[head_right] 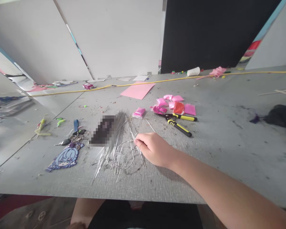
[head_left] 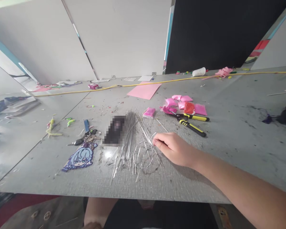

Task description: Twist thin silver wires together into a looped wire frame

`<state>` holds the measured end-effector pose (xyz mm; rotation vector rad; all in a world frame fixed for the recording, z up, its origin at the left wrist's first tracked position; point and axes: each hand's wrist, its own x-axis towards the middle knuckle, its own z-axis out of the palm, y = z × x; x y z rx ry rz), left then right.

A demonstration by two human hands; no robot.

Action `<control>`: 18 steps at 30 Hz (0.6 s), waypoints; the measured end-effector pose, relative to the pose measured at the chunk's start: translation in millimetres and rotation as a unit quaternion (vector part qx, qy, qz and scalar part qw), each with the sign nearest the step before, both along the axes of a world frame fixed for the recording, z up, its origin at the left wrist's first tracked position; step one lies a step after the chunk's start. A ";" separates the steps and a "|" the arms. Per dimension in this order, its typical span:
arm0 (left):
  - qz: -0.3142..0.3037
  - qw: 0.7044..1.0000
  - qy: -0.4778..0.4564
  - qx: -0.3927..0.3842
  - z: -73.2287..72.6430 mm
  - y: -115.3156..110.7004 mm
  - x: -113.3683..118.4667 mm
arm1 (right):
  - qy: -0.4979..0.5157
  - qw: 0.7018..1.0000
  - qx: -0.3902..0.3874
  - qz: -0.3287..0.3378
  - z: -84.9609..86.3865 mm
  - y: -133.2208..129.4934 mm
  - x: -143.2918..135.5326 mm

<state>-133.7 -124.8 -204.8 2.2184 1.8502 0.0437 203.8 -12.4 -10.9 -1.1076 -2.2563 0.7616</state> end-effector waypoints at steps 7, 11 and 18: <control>0.001 1.000 -0.002 -0.003 3.2 16.8 1.7 | 0.003 1.000 0.001 -0.008 -0.9 2.4 0.9; 0.021 1.000 -0.011 0.011 6.4 13.9 0.4 | -0.003 1.000 0.004 -0.003 -1.6 2.0 -0.1; 0.037 0.998 -0.025 0.037 9.6 23.1 9.6 | 0.004 1.000 0.001 -0.004 -0.5 2.0 0.8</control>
